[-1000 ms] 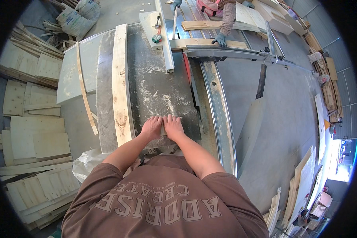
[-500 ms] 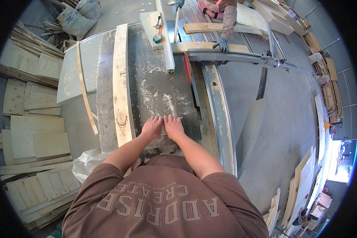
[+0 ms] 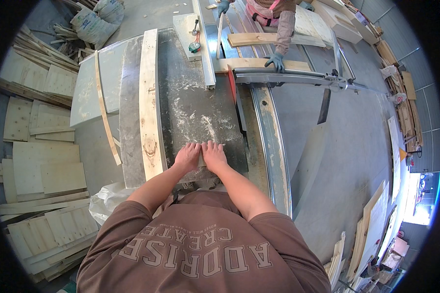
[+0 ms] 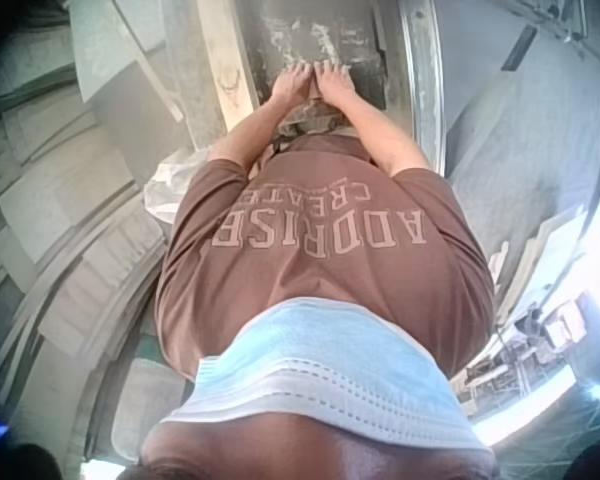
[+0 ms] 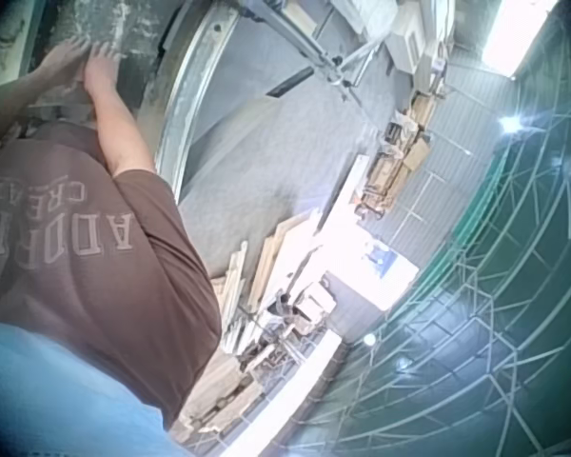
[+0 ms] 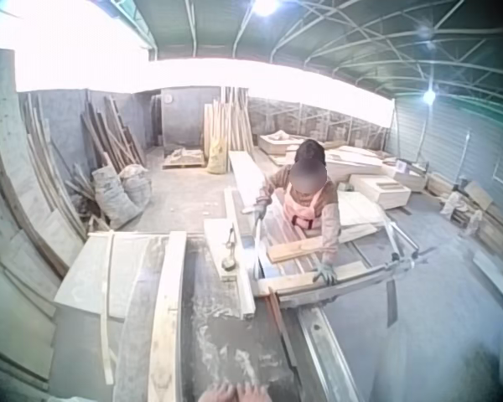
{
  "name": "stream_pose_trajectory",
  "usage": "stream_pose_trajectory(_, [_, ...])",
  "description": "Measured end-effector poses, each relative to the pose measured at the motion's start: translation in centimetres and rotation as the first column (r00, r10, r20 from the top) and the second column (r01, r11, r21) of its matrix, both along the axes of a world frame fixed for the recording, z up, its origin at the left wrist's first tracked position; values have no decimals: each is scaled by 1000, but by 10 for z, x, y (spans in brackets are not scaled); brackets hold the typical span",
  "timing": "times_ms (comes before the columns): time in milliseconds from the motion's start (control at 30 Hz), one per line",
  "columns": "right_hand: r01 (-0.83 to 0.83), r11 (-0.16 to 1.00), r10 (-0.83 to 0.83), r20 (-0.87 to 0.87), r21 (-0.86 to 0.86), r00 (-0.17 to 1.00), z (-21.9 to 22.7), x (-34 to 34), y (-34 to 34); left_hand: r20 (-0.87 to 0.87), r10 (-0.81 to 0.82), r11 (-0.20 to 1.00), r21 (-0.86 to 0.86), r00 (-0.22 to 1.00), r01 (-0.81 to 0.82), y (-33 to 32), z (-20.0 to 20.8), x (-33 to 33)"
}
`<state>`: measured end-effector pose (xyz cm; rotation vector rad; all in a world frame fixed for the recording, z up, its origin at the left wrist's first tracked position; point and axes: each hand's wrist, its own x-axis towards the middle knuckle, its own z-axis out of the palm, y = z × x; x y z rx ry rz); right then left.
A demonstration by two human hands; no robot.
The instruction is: The person repeatedly sands small wooden blocks on a table saw surface, turning them over to sand multiple sides. They place finished blocks into a white sack and continue the process with additional blocks.
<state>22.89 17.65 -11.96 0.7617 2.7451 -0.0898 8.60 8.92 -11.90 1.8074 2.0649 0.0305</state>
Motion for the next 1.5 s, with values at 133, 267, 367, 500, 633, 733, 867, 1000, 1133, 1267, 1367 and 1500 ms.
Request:
stream_pose_trajectory(133, [-9, 1000, 9, -10, 9, 1000, 3, 0, 0, 2, 0, 1000, 1, 1000, 0, 0, -1, 0])
stream_pose_trajectory(267, [9, 1000, -9, -1, -9, 1000, -4, 0, 0, -2, 0, 1000, 3, 1000, 0, 0, -4, 0])
stream_pose_trajectory(367, [11, 1000, -11, -15, 1, 1000, -11, 2, 1, 2, 2, 1000, 3, 1000, -2, 1, -5, 1])
stream_pose_trajectory(500, [4, 1000, -4, -5, -19, 1000, -10, 0, 1, -3, 7, 1000, 8, 1000, -7, -1, -8, 0])
stream_pose_trajectory(633, [7, 1000, -7, -14, -2, 1000, -13, 2, 1, 6, 2, 1000, 26, 1000, -2, -1, -7, 1])
stream_pose_trajectory(733, [1, 1000, -1, -8, -3, 1000, -11, 1, 0, 5, 6, 1000, 23, 1000, -6, -2, -8, 0])
stream_pose_trajectory(867, [6, 1000, -6, -22, 11, 1000, -14, 5, -1, -5, -24, 999, 26, 1000, 24, 1, -8, 0])
stream_pose_trajectory(1000, [-47, 999, 47, 16, -26, 999, -4, 0, 6, -3, 13, 998, 58, 1000, -13, -4, -25, 0])
stream_pose_trajectory(1133, [-33, 967, 58, 94, -254, 994, 43, -10, 34, 116, 125, 982, 126, 985, -139, -16, 9, 4])
stream_pose_trajectory(1267, [25, 979, -24, 7, -203, 1000, 61, -33, 96, 319, 287, 941, 85, 903, -329, -48, 32, -6])
stream_pose_trajectory(1367, [-54, 998, 55, -4, 44, 998, 43, -49, 143, 425, 440, 868, 24, 791, -496, -75, 43, -8])
stream_pose_trajectory(1500, [-172, 879, 151, 82, 444, 985, -13, -61, 198, 492, 535, 794, -14, 687, -608, -110, 48, -6])
